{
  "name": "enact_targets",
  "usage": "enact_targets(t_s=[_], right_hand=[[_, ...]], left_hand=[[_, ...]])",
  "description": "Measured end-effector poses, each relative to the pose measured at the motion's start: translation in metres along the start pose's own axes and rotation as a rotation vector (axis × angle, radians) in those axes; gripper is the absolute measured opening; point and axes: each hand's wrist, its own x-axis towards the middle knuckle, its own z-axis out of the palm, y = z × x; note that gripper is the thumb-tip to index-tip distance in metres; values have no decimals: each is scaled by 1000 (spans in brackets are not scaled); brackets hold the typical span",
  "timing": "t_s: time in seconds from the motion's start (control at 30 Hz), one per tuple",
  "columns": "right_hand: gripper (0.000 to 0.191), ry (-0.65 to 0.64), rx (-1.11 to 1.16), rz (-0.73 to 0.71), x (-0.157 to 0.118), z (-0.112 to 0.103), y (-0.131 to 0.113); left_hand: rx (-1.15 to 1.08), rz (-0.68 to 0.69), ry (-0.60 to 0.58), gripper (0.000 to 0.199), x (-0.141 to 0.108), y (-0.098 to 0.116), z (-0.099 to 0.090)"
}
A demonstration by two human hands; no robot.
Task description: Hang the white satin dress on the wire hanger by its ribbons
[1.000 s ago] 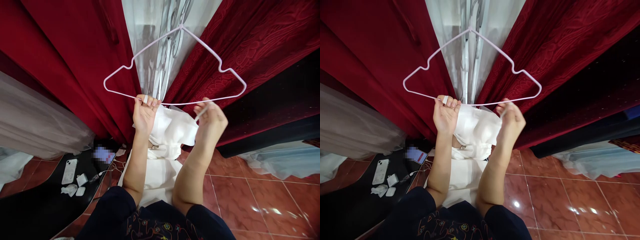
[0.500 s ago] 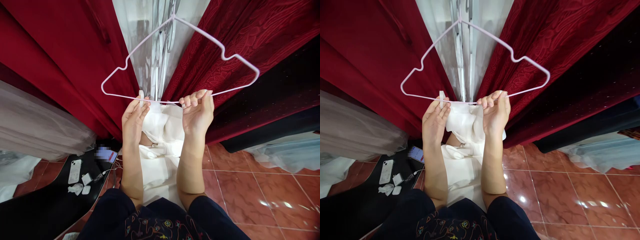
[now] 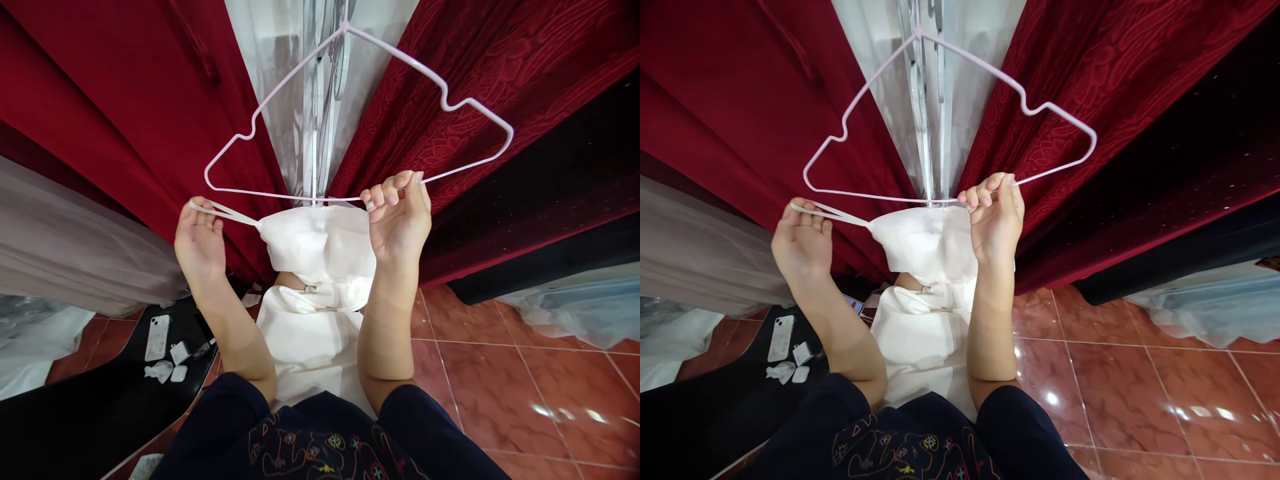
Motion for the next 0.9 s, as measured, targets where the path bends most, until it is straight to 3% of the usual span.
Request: enact_targets(t_s=[0.07, 0.13, 0.23, 0.4, 0.53, 0.67, 0.77, 0.83, 0.9], right_hand=[[43, 1, -3, 2, 0, -1, -1], [43, -13, 11, 0, 1, -2, -1], [44, -21, 4, 7, 2, -4, -1], [46, -14, -50, 11, 3, -4, 2], [46, 3, -48, 6, 2, -1, 5], [44, -9, 12, 20, 0, -1, 7], [42, -22, 53, 17, 1, -2, 7], [40, -27, 63, 8, 1, -2, 8], [40, -16, 32, 6, 1, 0, 9]], left_hand=[[-4, 151, 45, 21, 11, 3, 5], [-10, 278, 15, 25, 20, 3, 14], [77, 394, -79, 14, 29, 5, 31], [518, 395, -376, 34, 33, 24, 61], [740, 401, -529, 24, 35, 45, 80], [723, 332, -504, 26, 40, 50, 87], [596, 368, -412, 27, 42, 35, 79], [380, 319, -277, 18, 36, 20, 71], [47, 139, -185, 19, 22, 4, 63]])
